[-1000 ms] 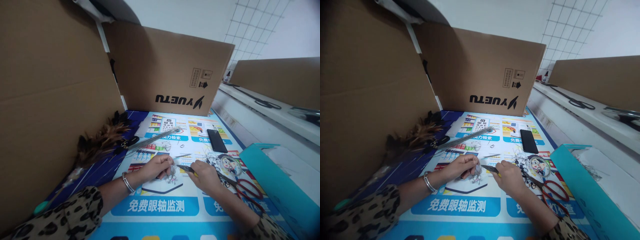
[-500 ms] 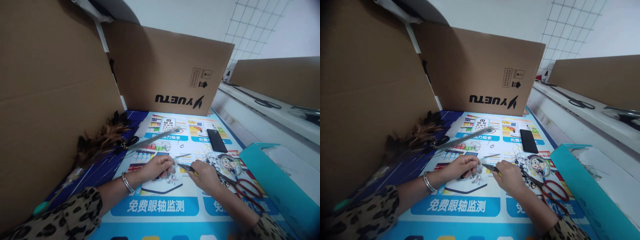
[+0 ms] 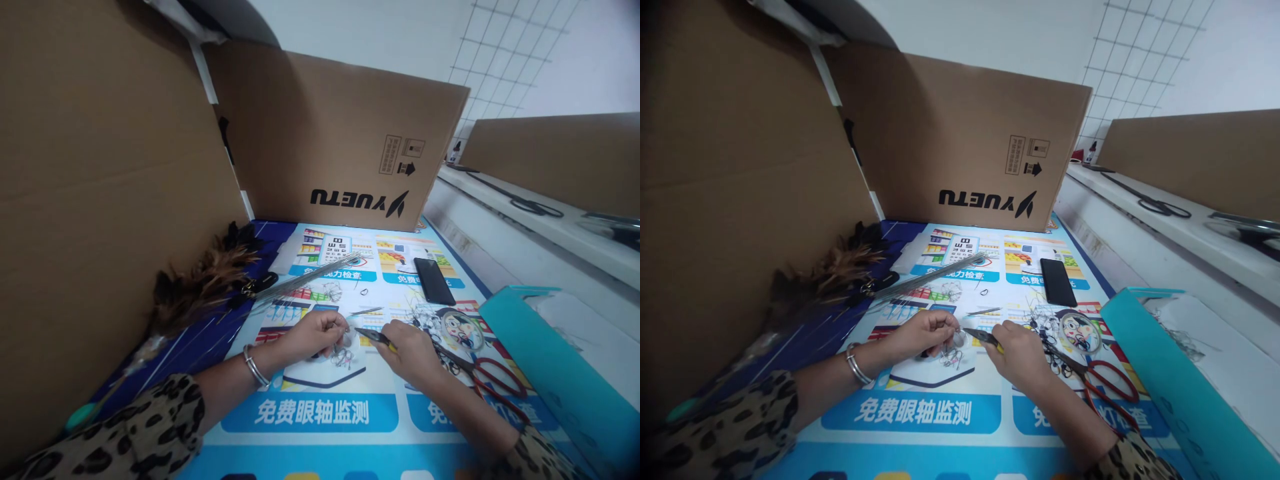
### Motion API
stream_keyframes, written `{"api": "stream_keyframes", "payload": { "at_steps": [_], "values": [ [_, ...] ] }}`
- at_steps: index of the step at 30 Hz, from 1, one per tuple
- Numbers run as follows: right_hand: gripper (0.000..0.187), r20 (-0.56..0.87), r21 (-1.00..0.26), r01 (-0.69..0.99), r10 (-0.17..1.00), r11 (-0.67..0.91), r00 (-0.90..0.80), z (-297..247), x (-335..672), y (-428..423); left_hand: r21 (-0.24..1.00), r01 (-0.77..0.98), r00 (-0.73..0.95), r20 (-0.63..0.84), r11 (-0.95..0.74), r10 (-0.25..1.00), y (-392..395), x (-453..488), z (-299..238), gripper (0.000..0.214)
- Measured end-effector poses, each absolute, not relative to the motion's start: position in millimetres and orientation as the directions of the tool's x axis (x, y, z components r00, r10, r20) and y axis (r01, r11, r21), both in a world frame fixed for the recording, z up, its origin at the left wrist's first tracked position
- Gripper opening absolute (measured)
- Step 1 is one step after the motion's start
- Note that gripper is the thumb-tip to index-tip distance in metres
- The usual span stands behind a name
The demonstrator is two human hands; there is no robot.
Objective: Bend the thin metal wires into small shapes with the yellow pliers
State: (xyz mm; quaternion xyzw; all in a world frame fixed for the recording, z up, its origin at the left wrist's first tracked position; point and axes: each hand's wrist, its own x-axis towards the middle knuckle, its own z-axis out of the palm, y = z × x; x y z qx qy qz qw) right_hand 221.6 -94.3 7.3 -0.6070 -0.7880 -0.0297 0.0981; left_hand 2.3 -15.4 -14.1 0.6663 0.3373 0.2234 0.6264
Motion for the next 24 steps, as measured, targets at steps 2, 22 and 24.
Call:
{"api": "stream_keyframes", "payload": {
  "at_steps": [2,22,24],
  "values": [
    [0.023,0.196,-0.065,0.962,0.948,0.266,-0.250,7.7,221.2,-94.7,0.984,0.179,0.673,-0.115,-0.010,0.730,-15.5,2.6,-14.8,0.019],
    [0.025,0.256,-0.058,0.985,0.956,0.163,-0.143,7.2,214.9,-97.9,0.954,0.262,0.617,-0.051,-0.144,0.786,-20.1,3.8,-17.3,0.013],
    [0.027,0.293,-0.073,0.987,0.949,0.142,-0.115,9.4,213.7,-99.3,0.962,0.245,0.607,-0.054,-0.122,0.793,-19.5,4.0,-18.5,0.014]
  ]
}}
